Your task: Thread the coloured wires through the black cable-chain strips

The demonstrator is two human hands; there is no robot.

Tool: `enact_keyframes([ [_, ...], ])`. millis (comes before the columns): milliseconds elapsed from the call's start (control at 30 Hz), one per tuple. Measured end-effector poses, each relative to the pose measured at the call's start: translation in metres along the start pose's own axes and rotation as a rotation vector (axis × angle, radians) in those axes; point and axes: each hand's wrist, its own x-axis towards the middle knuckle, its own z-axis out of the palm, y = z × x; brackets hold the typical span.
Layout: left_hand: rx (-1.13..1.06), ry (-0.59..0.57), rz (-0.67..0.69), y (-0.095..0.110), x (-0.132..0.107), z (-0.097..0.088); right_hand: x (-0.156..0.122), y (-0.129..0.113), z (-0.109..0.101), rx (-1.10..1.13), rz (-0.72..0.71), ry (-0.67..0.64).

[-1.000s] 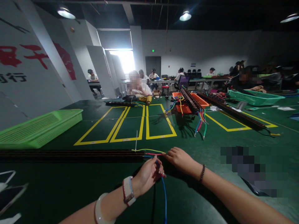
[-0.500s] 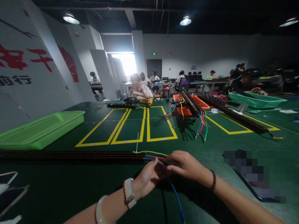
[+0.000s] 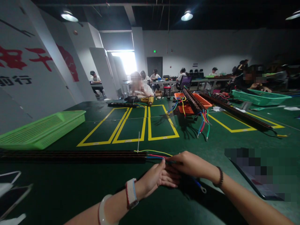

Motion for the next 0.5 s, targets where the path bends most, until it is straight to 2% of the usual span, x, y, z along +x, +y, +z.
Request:
enact_keyframes([
  [133,0.202,-0.049,-0.024,-0.004,-0.001,0.004,0.002,0.007,0.003,-0.136,-0.011,-0.008],
  [333,0.197,-0.081,0.027,-0.007,0.000,0.000,0.007,0.009,0.018,-0.336,-0.022,-0.082],
  [433,0.184,-0.080,0.018,-0.006,0.000,0.000,0.007,0.011,0.018,-0.311,-0.051,-0.070],
  [500,0.176,-0.087,0.014,-0.005,0.000,0.000,0.006,0.015,0.016,-0.208,-0.081,-0.019],
])
